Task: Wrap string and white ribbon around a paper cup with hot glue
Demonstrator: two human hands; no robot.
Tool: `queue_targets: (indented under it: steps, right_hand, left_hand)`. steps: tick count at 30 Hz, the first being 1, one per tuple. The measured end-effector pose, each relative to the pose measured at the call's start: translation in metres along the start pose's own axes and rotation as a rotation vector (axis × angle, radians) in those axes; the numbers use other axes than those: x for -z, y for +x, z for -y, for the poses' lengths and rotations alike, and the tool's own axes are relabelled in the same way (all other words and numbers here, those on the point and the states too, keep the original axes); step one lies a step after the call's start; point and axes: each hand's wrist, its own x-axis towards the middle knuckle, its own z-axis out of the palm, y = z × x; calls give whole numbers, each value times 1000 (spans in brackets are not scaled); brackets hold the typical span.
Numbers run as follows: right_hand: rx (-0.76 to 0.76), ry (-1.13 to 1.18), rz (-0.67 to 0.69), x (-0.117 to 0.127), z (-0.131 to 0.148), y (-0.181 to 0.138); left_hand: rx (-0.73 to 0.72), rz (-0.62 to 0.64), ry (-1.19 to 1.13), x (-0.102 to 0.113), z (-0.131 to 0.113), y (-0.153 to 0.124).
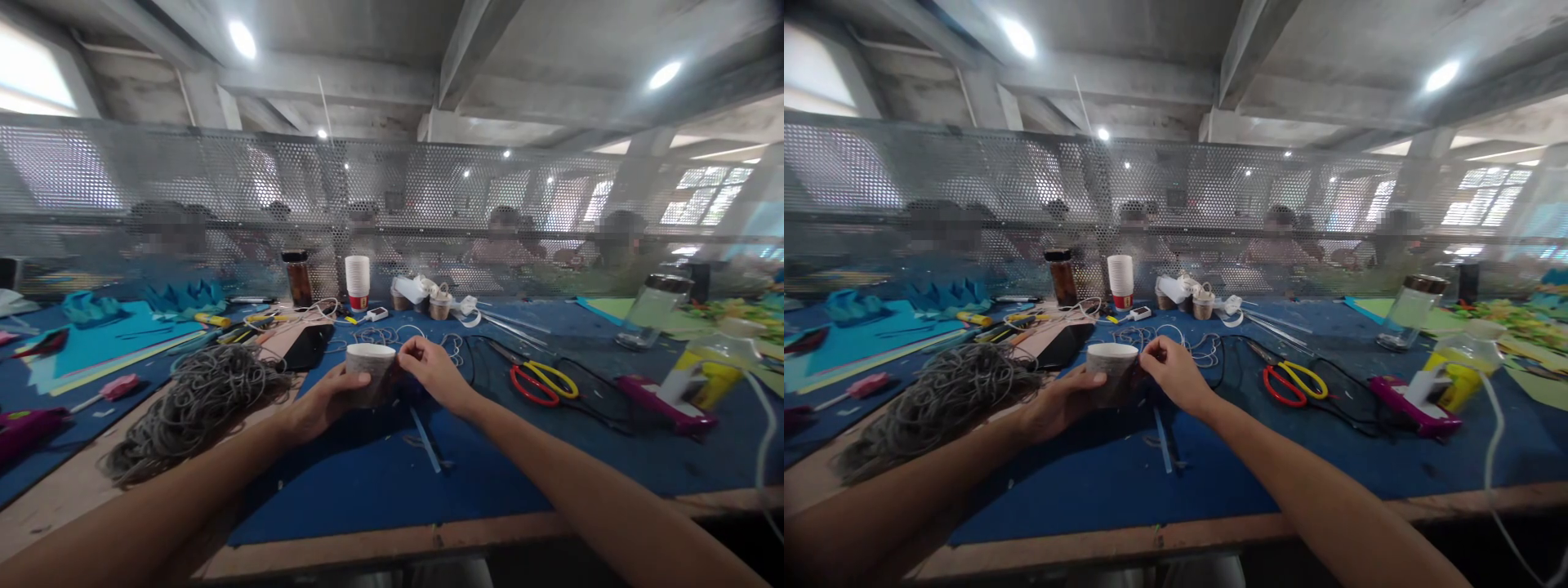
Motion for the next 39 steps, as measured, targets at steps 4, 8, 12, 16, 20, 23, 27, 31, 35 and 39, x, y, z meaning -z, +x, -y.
queue_targets:
  steps: [4, 8, 12, 16, 20, 23, 27, 31, 35, 39]
  right_hand:
    - [-20, 24, 4, 0, 1, 0]
    - [-47, 80, 25, 0, 3, 0]
    - [-80, 179, 54, -1, 5, -2]
    - [-122, 285, 73, -1, 5, -2]
    - [-150, 329, 72, -1, 3, -2]
    - [-143, 317, 60, 0, 3, -1]
    - [-124, 294, 30, 1, 4, 0]
    - [-117, 261, -7, 2, 6, 0]
    - [-120, 238, -20, 0, 7, -1]
    - [-108, 177, -23, -4, 8, -3]
  left_hand:
    - [12, 9, 0, -3, -3, -2]
    - [33, 28, -4, -3, -5, -3]
    - [48, 62, -8, -4, -6, -3]
    - [37, 79, -5, -4, -7, -3]
    - [14, 53, 50, -5, -10, -3]
    - [-24, 37, 98, -4, -10, -2]
    - [-52, -19, 140, -3, -9, 0]
    - [-71, -99, 153, -5, -8, 0]
    - [-43, -107, 111, -11, -7, -1]
    - [-71, -142, 153, -18, -3, 0]
